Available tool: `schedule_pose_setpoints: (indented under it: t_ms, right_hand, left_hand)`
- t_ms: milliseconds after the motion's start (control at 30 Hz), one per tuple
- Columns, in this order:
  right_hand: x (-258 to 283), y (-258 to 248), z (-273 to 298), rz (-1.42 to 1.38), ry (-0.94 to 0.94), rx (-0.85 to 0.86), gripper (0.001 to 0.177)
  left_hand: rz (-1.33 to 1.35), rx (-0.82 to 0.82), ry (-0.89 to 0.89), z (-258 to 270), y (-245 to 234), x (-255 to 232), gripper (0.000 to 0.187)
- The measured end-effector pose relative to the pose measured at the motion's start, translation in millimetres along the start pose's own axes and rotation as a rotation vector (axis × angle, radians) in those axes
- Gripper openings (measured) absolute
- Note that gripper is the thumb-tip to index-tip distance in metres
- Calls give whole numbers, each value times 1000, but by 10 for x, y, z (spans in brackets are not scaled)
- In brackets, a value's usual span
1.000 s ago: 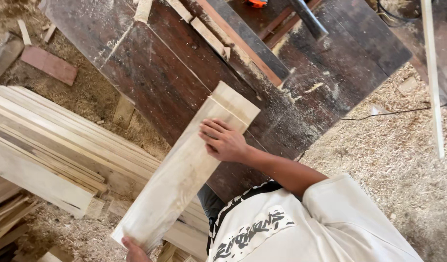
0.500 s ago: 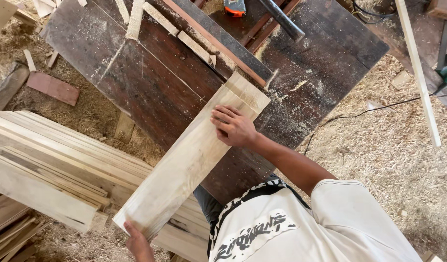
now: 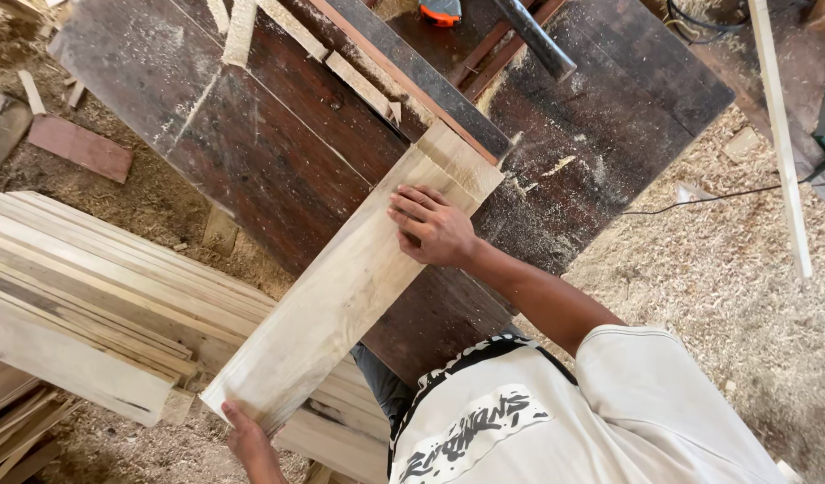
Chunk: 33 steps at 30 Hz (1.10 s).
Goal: The person stands at a workbench and uses their hands to slide a wooden board against a guide rail, checking the fit and surface of the wood.
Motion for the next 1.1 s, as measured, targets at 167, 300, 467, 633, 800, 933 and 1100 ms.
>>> schedule_pose_setpoints:
  t_ms: [167,300,467,633,800,933,1100]
  right_hand:
    - [-20,-5,-119,3,2,-1,31]
    - [-67,21,-225,-15,1,-11,31]
    - [-133,110,-398,-26,11,-19,32]
    - [-169,186,-573,-30,15,-2,31]
    - [-221,224,-666,-43,15,-9,31]
    - [-223,250,-725,-36,3,-15,30]
    - [-234,279,-805,-31,5,-14,30]
  left_hand:
    - [13,18,34,-241,3,-74,86]
    - [147,-5,135,-549,7,-16,92]
    - [51,-51,25,-769,-50,-4,96]
    - [154,0,79,-884,-17,-282,90]
    - [121,-10,44,-980,-16,-337,89]
    - [120,21,75,-1113,-36,-354,91]
    - [147,32,72,-1234,-54,-366,93]
Point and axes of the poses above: each hand's wrist, its own z-axis away from the middle knuckle, its own y-axis out of the palm, x = y × z, the point moved 8 cm from there along -z, towards the middle knuckle, and after that the axes turned 6 degrees about x, right-handed, at the moved point
